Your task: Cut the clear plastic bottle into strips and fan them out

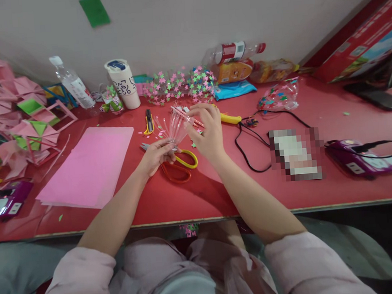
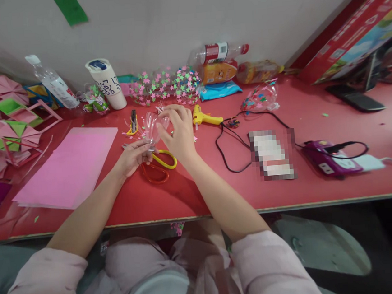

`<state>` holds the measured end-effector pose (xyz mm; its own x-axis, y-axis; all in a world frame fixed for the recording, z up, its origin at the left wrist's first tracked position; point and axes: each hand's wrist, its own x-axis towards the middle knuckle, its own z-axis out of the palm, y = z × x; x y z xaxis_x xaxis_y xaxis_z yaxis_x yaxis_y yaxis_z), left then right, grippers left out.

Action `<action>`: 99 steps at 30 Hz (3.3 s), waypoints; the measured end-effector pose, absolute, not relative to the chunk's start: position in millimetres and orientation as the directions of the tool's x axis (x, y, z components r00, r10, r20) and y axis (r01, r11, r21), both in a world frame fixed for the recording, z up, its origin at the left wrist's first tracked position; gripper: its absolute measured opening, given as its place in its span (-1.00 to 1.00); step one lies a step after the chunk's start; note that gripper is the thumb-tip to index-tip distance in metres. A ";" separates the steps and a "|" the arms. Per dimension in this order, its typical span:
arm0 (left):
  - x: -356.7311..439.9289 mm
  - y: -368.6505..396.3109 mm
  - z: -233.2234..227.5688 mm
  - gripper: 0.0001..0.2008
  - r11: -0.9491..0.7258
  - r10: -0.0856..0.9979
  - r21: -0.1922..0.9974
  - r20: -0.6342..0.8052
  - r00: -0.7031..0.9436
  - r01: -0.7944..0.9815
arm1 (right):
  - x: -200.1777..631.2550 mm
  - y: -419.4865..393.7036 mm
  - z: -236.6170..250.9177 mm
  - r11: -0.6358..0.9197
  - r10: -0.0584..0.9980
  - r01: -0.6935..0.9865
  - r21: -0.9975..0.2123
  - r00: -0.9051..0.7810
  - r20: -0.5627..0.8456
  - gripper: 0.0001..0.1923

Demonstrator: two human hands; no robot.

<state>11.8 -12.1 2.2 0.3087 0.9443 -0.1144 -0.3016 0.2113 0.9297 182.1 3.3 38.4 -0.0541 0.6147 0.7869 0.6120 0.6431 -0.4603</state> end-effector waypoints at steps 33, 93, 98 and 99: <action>10.8 -11.4 4.2 -0.76 0.219 0.967 0.884 -0.141 0.213 -0.412 | 165.8 -5.6 33.0 0.576 0.817 0.216 -0.788 -0.170 0.551 -0.91; 15.6 -16.4 8.3 -0.68 0.261 0.938 0.915 -0.165 0.305 -0.307 | 179.6 0.0 38.7 0.619 0.676 0.555 -0.555 -0.017 0.737 -0.87; 16.9 -17.8 8.2 -0.66 0.257 0.937 0.921 -0.164 0.309 -0.291 | 181.9 2.4 40.8 0.643 0.674 0.494 -0.585 -0.002 0.739 -0.95; 16.8 -17.8 7.7 -0.67 0.255 0.937 0.924 -0.163 0.310 -0.286 | 182.4 2.5 41.2 0.646 0.670 0.493 -0.583 -0.002 0.742 -0.95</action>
<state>16.8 -17.8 7.7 0.3096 0.9368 -0.1629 -0.2860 0.2552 0.9236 182.4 2.5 41.2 -0.0017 0.6704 0.7420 0.4929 0.6462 -0.5827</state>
